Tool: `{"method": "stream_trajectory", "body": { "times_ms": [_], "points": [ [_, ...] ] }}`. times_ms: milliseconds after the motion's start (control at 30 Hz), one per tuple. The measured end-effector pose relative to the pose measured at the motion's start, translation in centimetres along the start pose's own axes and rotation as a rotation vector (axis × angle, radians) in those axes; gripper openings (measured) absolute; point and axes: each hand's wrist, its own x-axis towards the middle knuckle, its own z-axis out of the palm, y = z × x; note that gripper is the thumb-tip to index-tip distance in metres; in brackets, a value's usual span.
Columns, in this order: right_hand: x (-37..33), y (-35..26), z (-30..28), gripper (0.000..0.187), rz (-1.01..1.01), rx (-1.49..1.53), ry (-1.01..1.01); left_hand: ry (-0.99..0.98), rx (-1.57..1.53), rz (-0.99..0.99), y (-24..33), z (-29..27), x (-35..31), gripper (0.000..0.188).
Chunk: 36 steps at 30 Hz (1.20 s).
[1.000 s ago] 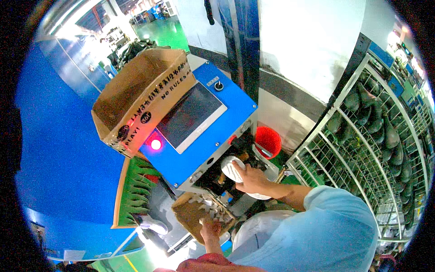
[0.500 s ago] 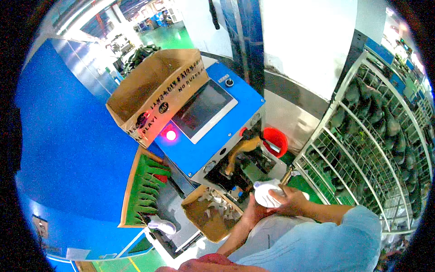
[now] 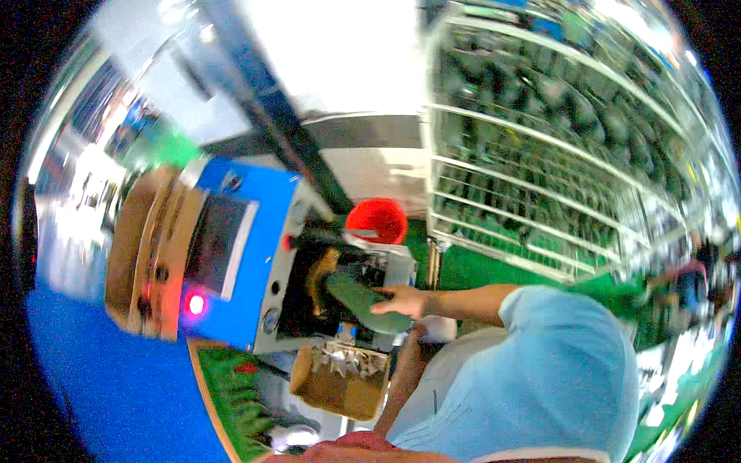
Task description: The person takes a shoe from a rack, inserts it into a machine to detach the internal plastic last, and then places the shoe on a conveyor belt.
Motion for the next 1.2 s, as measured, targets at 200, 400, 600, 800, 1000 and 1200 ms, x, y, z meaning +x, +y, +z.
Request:
{"method": "stream_trajectory", "body": {
  "times_ms": [200,400,600,800,1000,1200],
  "points": [
    [-7.9,1.4,-11.2,0.075,-0.370,-0.071,0.154,0.299,0.132,0.350,1.3,-5.9,0.0,0.056],
    [-15.7,3.9,-27.1,0.076,0.069,-0.441,1.021,0.426,0.075,0.415,1.9,-4.7,-0.5,0.057],
    [-7.2,10.5,-45.5,0.050,0.372,-0.759,1.112,0.575,0.585,0.429,0.8,6.4,2.6,0.045],
    [-4.4,16.7,-54.9,0.065,0.208,-0.526,1.115,0.636,0.662,0.495,0.2,11.5,2.6,0.041],
    [0.7,16.1,-50.8,0.059,-0.114,-1.399,1.483,0.924,0.379,0.683,-3.7,-6.6,-4.2,0.047],
    [-0.3,-1.9,-25.1,0.036,-0.314,-0.254,0.822,1.009,-0.138,1.212,-8.0,-10.8,-21.3,0.050]
  ]
}}
